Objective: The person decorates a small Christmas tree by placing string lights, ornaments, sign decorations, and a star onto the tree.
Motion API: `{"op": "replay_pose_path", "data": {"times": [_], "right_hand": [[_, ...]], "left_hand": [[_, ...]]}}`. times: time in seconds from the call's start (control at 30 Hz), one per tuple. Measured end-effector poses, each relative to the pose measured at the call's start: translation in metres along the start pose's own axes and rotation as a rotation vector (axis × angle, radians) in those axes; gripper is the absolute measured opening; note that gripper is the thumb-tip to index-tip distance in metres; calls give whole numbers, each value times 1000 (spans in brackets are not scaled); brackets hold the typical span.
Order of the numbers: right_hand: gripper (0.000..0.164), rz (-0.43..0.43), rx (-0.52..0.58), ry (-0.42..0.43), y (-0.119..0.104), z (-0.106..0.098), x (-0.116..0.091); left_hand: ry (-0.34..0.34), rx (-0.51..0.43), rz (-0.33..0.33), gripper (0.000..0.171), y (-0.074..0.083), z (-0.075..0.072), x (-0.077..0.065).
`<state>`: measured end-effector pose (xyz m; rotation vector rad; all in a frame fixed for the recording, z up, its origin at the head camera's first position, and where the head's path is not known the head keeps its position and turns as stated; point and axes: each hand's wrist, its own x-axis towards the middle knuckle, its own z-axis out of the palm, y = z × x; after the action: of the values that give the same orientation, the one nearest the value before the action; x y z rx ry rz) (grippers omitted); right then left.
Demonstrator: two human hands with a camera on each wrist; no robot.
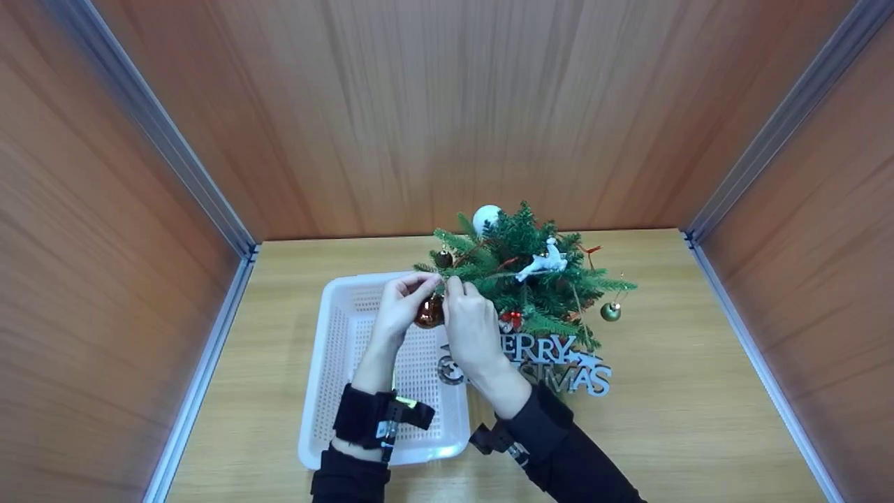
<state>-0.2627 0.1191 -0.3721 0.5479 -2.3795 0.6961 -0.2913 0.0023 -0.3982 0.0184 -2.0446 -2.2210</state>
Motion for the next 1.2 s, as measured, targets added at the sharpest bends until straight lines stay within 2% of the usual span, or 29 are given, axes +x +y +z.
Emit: {"op": "replay_pose_path", "data": {"times": [0.17, 0.23, 0.47, 0.6, 0.73, 0.87, 0.97, 1.07, 1.13, 1.2], "right_hand": [[8, 3, 11, -21, 5, 0, -4], [7, -9, 50, -26, 6, 0, -6], [6, -30, 177, -19, 11, -3, -15], [9, -53, 228, 0, 14, -16, -24], [13, -153, 270, 37, 19, -37, -35], [13, -276, 341, 114, 30, -58, -46], [7, -335, 363, 238, 40, -71, -52], [11, -331, 335, 417, 53, -81, -53], [15, -278, 310, 514, 62, -85, -54], [21, -199, 287, 546, 72, -88, -55]], "left_hand": [[-42, 10, -1, 17, -8, -1, -1], [-61, 1, 13, 18, -11, -3, -2], [-131, -3, -2, 19, -24, -11, -6], [-161, 34, 55, 19, -27, -11, -7], [-160, 75, 103, 19, -28, -10, -10], [-119, 123, 113, 21, -32, -17, -14], [-66, 216, 119, 21, -41, -28, -17], [-24, 391, 97, 23, -58, -44, -21], [-10, 530, 49, 24, -72, -56, -25], [-10, 669, -29, 25, -86, -67, -28]]}}
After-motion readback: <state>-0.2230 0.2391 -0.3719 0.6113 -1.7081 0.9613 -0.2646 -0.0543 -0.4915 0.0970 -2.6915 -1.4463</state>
